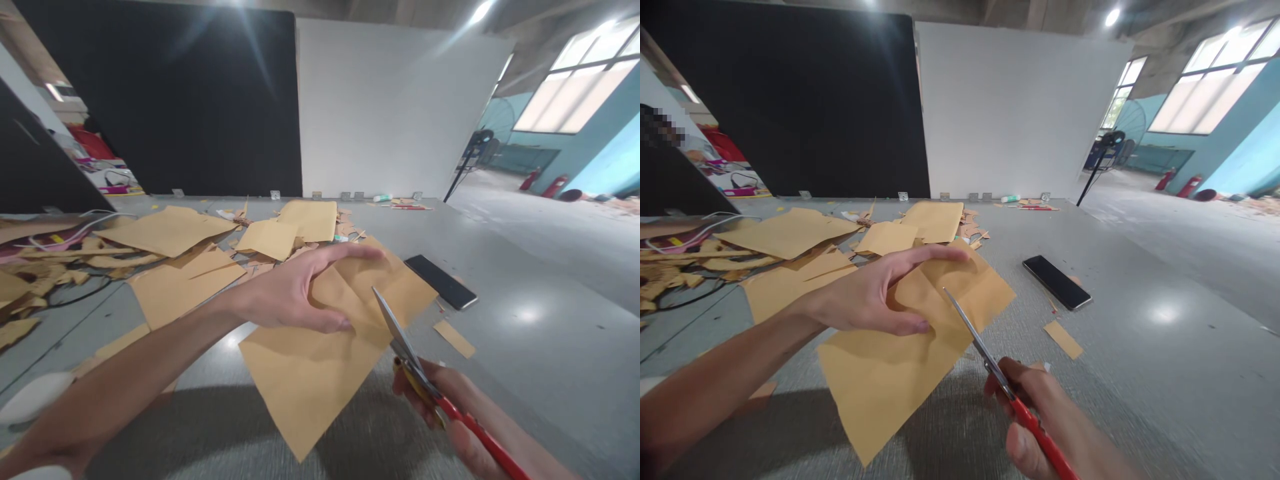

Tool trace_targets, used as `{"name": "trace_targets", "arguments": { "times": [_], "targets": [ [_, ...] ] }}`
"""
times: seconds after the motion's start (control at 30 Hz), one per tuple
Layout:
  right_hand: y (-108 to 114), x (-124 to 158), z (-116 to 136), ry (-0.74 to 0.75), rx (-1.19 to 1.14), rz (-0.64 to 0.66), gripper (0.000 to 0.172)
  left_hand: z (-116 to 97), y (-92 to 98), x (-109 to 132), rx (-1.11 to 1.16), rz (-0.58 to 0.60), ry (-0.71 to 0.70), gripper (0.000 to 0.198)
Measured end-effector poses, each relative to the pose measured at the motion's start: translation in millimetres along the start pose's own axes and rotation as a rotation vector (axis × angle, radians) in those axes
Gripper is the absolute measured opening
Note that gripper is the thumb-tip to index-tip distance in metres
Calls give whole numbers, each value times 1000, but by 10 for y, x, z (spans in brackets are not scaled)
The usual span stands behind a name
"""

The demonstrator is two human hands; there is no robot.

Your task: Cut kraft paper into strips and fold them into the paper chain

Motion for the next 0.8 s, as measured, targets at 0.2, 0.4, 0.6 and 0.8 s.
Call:
{"name": "trace_targets", "arguments": {
  "times": [0.2,0.4,0.6,0.8],
  "targets": [
    [87,46,56,137,11,9,66,10,-8,-11,-9,35,-18,73],
    [107,4,117,210,42,61,72,17,-16,-16,-25,59,-46,74],
    [16,-38,31,121,50,44,61,19,-13,-15,-34,67,-47,75],
    [-37,25,-47,-115,3,-175,66,26,-24,-15,-41,80,-40,76]
  ]
}}
Point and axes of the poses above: each hand's wrist, its own x-axis away from the middle knuckle, its own y-axis out of the back of the hand, z = x × y, the point moved 7 cm from there along -x, towards the middle knuckle, and after that the axes turned 9 degrees about -y, right-handed, at the moved point
